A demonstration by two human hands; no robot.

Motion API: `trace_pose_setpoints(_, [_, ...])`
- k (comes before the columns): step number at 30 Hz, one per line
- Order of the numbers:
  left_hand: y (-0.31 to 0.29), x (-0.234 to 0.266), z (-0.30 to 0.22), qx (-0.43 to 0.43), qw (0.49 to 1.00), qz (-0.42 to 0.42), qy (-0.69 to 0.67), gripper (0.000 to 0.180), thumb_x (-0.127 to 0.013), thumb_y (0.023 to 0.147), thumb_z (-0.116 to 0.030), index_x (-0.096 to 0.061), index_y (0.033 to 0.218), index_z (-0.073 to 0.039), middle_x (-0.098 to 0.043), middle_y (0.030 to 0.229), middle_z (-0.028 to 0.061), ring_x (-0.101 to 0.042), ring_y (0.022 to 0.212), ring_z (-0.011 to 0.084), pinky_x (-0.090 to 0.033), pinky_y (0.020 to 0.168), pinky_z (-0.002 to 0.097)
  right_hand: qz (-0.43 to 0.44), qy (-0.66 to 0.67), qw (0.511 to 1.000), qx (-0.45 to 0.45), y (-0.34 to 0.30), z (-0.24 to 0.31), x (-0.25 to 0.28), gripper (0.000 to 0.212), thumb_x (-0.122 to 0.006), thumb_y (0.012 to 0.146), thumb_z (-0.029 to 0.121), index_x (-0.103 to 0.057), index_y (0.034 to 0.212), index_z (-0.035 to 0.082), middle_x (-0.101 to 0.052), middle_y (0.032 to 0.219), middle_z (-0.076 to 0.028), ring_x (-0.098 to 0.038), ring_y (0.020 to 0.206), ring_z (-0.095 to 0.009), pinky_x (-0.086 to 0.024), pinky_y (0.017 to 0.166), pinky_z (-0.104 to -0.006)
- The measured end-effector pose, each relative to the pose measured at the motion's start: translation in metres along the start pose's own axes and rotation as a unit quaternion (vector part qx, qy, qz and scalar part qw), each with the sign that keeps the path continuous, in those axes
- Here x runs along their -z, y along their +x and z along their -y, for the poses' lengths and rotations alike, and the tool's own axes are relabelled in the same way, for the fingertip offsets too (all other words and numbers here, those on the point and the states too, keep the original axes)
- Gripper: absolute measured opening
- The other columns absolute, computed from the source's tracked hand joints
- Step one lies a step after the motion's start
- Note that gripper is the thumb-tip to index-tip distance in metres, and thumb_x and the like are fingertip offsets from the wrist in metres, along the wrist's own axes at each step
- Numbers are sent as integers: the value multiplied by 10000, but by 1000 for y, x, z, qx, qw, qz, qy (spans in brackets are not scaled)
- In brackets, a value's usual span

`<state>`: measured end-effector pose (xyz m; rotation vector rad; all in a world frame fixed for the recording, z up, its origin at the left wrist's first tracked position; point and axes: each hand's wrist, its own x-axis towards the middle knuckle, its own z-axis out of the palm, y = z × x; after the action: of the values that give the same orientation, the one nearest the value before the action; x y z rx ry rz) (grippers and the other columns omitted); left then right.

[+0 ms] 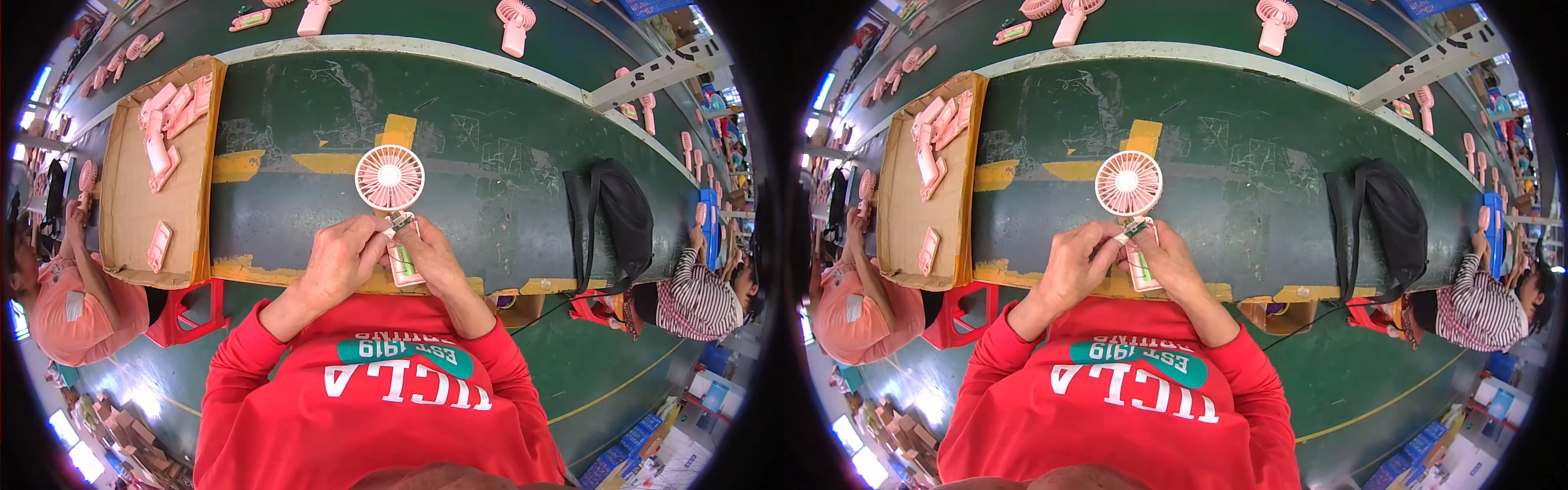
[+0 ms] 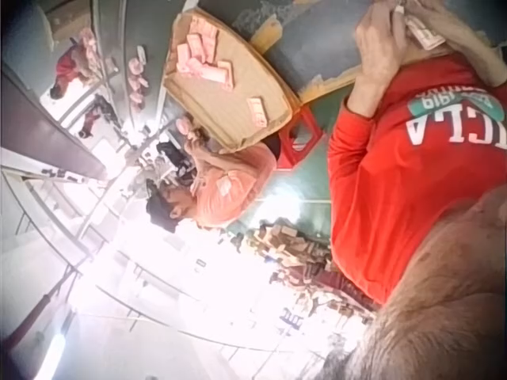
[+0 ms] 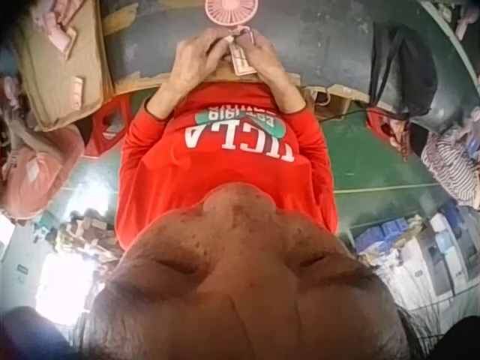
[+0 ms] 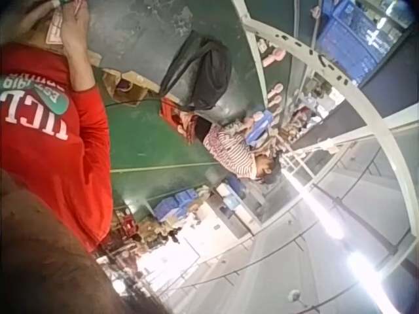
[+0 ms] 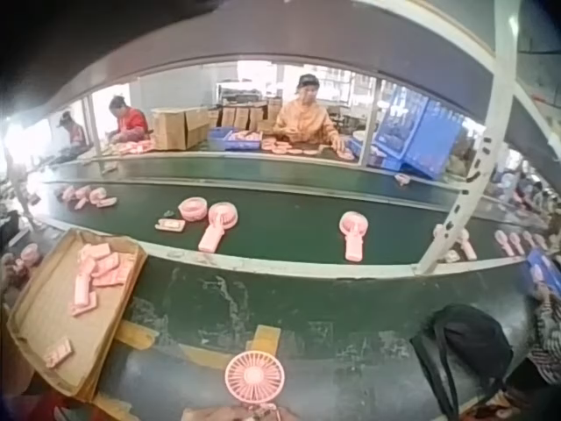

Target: The person assembles handheld fans by arranging the internal wiring and circuit board inside the handle, snapping on the handle cover, testing the fan power, and placing the completed fans onto the conveyor belt.

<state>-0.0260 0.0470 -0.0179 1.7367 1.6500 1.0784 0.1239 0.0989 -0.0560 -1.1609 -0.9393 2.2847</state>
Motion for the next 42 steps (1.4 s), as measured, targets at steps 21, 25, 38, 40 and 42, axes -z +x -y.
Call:
trace_pose_setpoints(21, [-1, -11, 16, 20, 999, 32, 7, 59, -541, 833, 7, -492, 865, -4, -570, 737, 149, -605, 630, 293, -471, 576, 356, -16, 120, 993, -12, -3, -1, 11, 381, -415, 961, 311, -518, 1104, -27, -618, 978, -125, -619, 841, -184, -526, 731, -287])
trace_pose_setpoints(25, [-3, -14, 18, 19, 999, 29, 15, 57, -543, 833, 4, -493, 859, -3, -565, 730, 149, -604, 632, 294, -471, 575, 361, -7, 121, 993, 1, -3, -2, 12, 347, -422, 960, 277, -521, 1103, -24, -612, 999, -114, -614, 853, -166, -520, 724, -277])
trace_pose_setpoints(38, [-5, -21, 21, -2, 998, 1, 61, 84, -571, 811, -12, -501, 857, -16, -555, 733, 157, -571, 664, 340, -455, 588, 397, 10, 137, 990, 16, -1, -12, 15, 323, -445, 958, 231, -515, 1155, -15, -602, 1048, -90, -598, 906, -139, -502, 769, -258])
trace_pose_setpoints(40, [-6, -21, 22, -8, 998, -1, 67, 94, -577, 802, -11, -502, 858, -18, -554, 742, 157, -568, 679, 342, -454, 594, 401, 8, 125, 992, 15, -1, -12, 15, 324, -441, 961, 231, -513, 1158, -15, -602, 1046, -88, -598, 903, -135, -502, 769, -255])
trace_pose_setpoints(42, [-6, -20, 21, -23, 997, 1, 76, 117, -591, 783, -7, -506, 862, -21, -552, 760, 152, -565, 692, 342, -453, 599, 402, 6, 111, 994, 15, -2, -11, 14, 324, -437, 963, 231, -512, 1161, -14, -603, 1044, -86, -598, 900, -132, -501, 768, -252])
